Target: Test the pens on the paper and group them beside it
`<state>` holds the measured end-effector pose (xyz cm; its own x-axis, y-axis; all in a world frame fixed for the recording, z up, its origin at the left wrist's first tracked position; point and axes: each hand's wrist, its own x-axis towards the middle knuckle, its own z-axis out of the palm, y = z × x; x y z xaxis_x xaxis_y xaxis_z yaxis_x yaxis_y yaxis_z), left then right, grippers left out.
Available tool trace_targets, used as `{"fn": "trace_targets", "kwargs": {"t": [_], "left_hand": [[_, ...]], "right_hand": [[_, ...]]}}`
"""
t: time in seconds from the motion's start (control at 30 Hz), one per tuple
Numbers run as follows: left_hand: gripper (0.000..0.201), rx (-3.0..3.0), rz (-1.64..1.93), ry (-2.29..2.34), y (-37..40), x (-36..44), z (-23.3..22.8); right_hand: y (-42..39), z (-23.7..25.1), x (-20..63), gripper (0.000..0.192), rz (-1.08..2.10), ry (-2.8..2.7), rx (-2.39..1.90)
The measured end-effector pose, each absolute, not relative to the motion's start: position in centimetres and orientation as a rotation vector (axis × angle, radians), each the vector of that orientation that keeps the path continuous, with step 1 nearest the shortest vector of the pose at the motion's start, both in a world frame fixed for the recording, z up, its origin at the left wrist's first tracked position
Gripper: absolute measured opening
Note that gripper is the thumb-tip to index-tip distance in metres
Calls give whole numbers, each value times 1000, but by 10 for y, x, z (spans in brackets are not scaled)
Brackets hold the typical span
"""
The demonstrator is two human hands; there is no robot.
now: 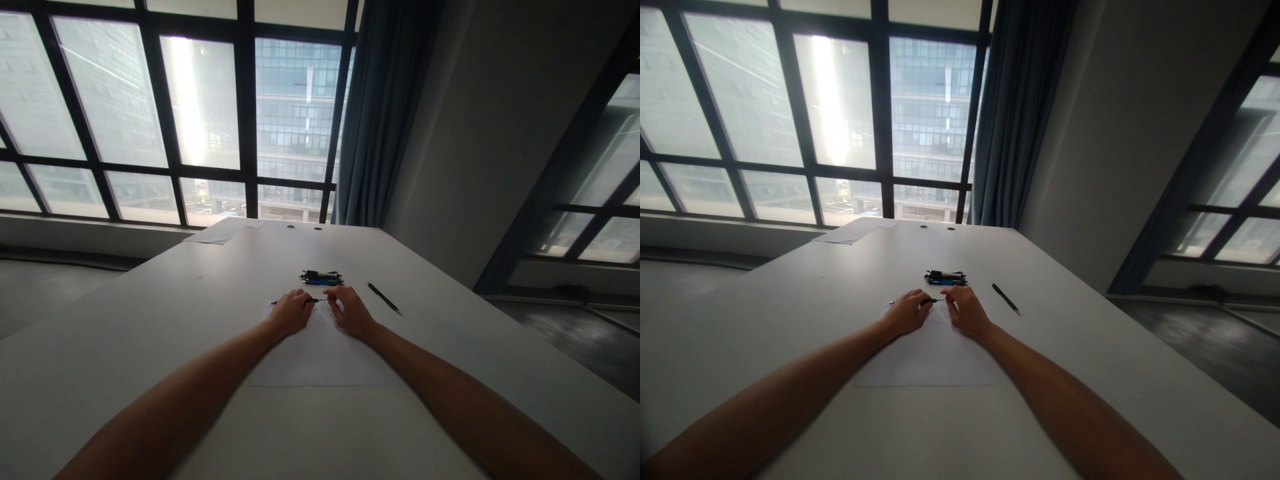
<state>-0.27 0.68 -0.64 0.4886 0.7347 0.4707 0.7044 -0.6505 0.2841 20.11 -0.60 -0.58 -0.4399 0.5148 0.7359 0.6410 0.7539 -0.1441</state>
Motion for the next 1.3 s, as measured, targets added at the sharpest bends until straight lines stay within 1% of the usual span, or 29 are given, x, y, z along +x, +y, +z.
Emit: {"fn": "trace_targets", "kwargs": {"t": [0.23,0.53,0.9,1.3], "left_hand": [[25,2699,933,1187,9,-3,-10],[24,2677,904,1284,6,-4,-7],[24,2616,847,1400,6,-4,-7],[24,2649,838,1370,6,-3,-8]], "right_hand": [[-6,-6,199,24,-147,-2134,-832],[-1,-10,204,26,-101,-2019,-910],[0,-11,206,21,-182,-1938,-913],[-3,-9,202,19,-183,-1985,-855]]}}
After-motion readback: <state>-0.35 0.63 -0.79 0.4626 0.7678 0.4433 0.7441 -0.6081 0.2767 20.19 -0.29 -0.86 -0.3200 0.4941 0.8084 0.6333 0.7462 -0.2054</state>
